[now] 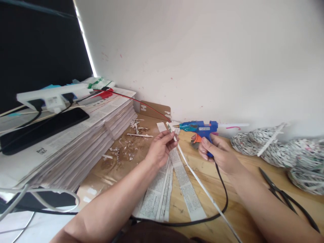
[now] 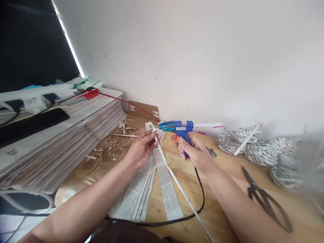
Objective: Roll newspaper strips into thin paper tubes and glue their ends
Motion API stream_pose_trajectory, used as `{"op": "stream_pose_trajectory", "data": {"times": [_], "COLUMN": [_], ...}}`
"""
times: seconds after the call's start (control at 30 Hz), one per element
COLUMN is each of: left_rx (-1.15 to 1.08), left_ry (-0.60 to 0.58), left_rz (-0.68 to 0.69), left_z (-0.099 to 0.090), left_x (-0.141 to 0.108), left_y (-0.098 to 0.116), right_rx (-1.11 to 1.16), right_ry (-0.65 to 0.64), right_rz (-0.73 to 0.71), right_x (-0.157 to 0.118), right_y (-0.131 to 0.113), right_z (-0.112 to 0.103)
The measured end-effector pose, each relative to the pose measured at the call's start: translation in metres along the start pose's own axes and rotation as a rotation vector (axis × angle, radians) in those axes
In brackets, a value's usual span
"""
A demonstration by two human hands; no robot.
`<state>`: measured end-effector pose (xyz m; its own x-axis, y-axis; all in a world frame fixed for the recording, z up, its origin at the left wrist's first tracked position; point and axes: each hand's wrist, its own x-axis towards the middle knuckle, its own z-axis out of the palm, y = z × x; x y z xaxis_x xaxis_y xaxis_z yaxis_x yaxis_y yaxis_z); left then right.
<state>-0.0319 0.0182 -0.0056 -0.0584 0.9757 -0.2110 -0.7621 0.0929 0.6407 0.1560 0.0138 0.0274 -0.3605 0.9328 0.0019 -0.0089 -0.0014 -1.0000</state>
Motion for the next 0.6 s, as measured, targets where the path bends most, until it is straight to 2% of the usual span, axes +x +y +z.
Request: {"op": "stream_pose_trajectory", "data": {"times": [0.37,0.6], "left_rx": [-0.005,0.003], "left_ry": [-0.019,-0.029], "left_rz": [0.020,0.011], "left_z": [0.0043,0.0051], "left_x": [-0.0057,-0.0078], "left_y": [0.0032,0.0051], "right_rx": [-0.066,-0.067], "right_ry": [-0.038,-0.027], "right_rz": [-0.068,-0.044], "right_x": [-0.0006,0.0004], "right_y": [0.0041,0.0055], "right_z": [0.0006,0.0006]}}
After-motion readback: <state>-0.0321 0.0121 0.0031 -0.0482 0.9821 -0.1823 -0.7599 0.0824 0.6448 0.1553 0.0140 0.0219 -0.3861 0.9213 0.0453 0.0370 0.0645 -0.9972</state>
